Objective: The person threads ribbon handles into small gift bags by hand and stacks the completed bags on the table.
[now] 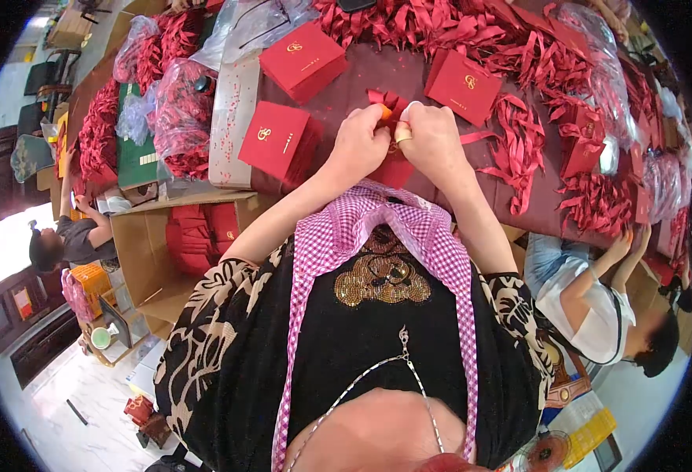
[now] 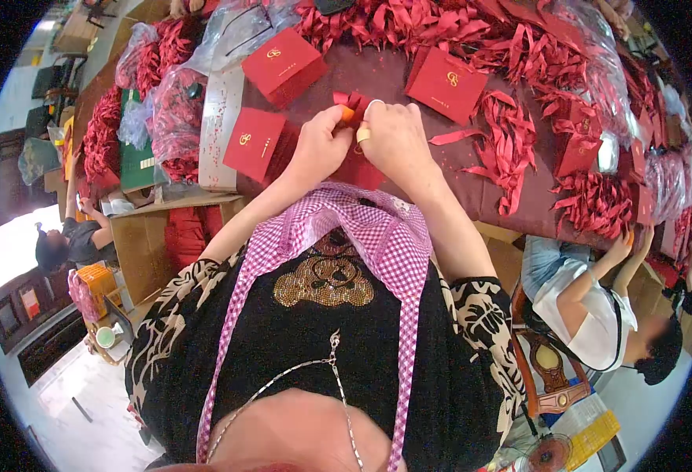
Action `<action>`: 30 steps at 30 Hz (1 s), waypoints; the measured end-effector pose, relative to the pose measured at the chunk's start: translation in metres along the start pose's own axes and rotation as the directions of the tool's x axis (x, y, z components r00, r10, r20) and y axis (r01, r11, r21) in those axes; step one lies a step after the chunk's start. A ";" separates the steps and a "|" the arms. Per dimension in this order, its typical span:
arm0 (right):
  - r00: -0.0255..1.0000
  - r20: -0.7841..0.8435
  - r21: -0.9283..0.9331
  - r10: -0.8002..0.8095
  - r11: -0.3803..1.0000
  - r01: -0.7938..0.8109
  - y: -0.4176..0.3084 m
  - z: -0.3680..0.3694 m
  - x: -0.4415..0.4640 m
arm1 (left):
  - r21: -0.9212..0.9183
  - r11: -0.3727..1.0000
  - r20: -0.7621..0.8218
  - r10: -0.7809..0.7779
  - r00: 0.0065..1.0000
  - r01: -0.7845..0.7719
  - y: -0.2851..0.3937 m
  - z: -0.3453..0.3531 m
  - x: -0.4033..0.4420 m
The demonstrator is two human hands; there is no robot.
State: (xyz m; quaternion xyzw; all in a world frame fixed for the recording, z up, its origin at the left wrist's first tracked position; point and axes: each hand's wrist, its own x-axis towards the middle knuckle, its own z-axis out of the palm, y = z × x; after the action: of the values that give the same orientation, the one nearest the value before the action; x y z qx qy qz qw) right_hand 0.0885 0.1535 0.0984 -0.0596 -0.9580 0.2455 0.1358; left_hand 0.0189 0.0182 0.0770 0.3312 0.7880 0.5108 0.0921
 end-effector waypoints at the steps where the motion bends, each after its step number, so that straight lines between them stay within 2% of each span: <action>1: 1.000 -0.005 -0.004 -0.001 1.000 0.001 -0.002 0.000 0.001 | 0.032 0.999 -0.003 0.043 0.999 -0.043 0.004 0.000 0.001; 3: 0.996 -0.077 -0.124 -0.054 0.991 0.044 -0.004 0.003 0.000 | 0.068 0.995 -0.003 0.072 0.997 -0.072 0.006 0.000 0.000; 5: 0.996 -0.068 -0.126 -0.052 0.991 0.043 -0.003 0.006 -0.002 | 0.141 0.978 -0.013 0.158 0.987 -0.155 0.008 0.001 -0.001; 8: 0.997 -0.083 -0.030 0.004 1.000 -0.006 0.002 0.009 -0.002 | 0.208 0.960 0.020 0.186 0.982 -0.186 0.005 0.003 -0.002; 9: 0.982 -0.010 0.215 0.187 0.960 -0.180 0.003 0.009 -0.001 | 0.207 0.960 0.021 0.187 0.982 -0.187 0.006 0.002 -0.002; 10: 0.935 0.104 0.431 0.340 0.832 -0.350 0.005 0.008 -0.001 | 0.240 0.944 0.042 0.222 0.974 -0.226 0.006 0.000 -0.002; 11: 0.902 0.175 0.512 0.394 0.746 -0.425 0.013 0.014 -0.003 | 0.273 0.925 0.064 0.256 0.965 -0.264 0.006 0.000 -0.003; 12: 0.902 0.175 0.511 0.395 0.747 -0.426 0.014 0.016 -0.003 | 0.273 0.925 0.063 0.256 0.965 -0.264 0.007 0.000 -0.003; 14: 0.845 0.264 0.570 0.466 0.631 -0.526 0.016 0.018 -0.003 | 0.304 0.912 0.079 0.265 0.961 -0.277 0.010 0.000 -0.001; 15: 0.844 0.263 0.570 0.467 0.631 -0.526 0.013 0.017 -0.004 | 0.303 0.911 0.080 0.267 0.960 -0.278 0.008 0.001 -0.002; 17: 0.877 0.127 0.481 0.463 0.745 -0.463 0.003 0.015 -0.007 | 0.293 0.915 0.070 0.269 0.961 -0.278 0.003 0.003 -0.001; 18: 0.877 0.127 0.482 0.464 0.744 -0.463 0.004 0.018 -0.008 | 0.293 0.915 0.071 0.269 0.960 -0.278 0.002 0.003 0.000; 19: 0.954 -0.087 0.338 0.288 0.909 -0.244 0.006 0.024 -0.010 | 0.234 0.949 0.048 0.208 0.977 -0.214 0.002 0.004 0.001; 20: 0.964 -0.259 0.136 0.058 0.990 -0.023 0.007 0.028 -0.012 | 0.172 0.974 0.028 0.144 0.989 -0.147 0.002 0.004 0.000; 21: 0.964 -0.266 0.107 0.018 0.994 0.011 0.004 0.025 -0.012 | 0.110 0.991 0.010 0.080 0.997 -0.081 0.002 0.004 0.001; 22: 0.964 -0.265 0.109 0.017 0.994 0.012 0.003 0.023 -0.011 | 0.111 0.991 0.009 0.079 0.997 -0.080 0.002 0.004 0.001; 24: 0.932 -0.354 0.057 -0.076 0.993 0.103 0.000 0.021 -0.010 | -0.063 0.998 0.004 -0.025 1.000 0.025 0.002 0.003 0.000; 25: 0.932 -0.354 0.059 -0.077 0.993 0.104 -0.001 0.020 -0.010 | -0.061 0.998 0.003 -0.026 1.000 0.026 -0.002 0.004 -0.001; 27: 0.951 -0.309 0.170 -0.004 0.984 0.059 0.000 0.016 -0.013 | -0.244 0.966 0.012 -0.090 0.996 0.090 -0.008 0.006 -0.002; 28: 0.953 -0.301 0.195 0.026 0.980 0.034 -0.001 0.014 -0.015 | -0.244 0.966 0.010 -0.091 0.996 0.091 -0.008 0.004 -0.001; 30: 0.950 -0.303 0.224 0.071 0.975 -0.001 0.001 0.014 -0.019 | -0.277 0.921 0.172 -0.233 0.957 0.274 -0.009 -0.003 -0.001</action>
State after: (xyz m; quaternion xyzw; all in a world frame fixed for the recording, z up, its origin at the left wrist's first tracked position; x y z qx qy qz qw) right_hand 0.1027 0.1443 0.0819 -0.0994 -0.8904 0.3405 0.2852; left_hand 0.0143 0.0132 0.0703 0.2423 0.7300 0.5838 0.2598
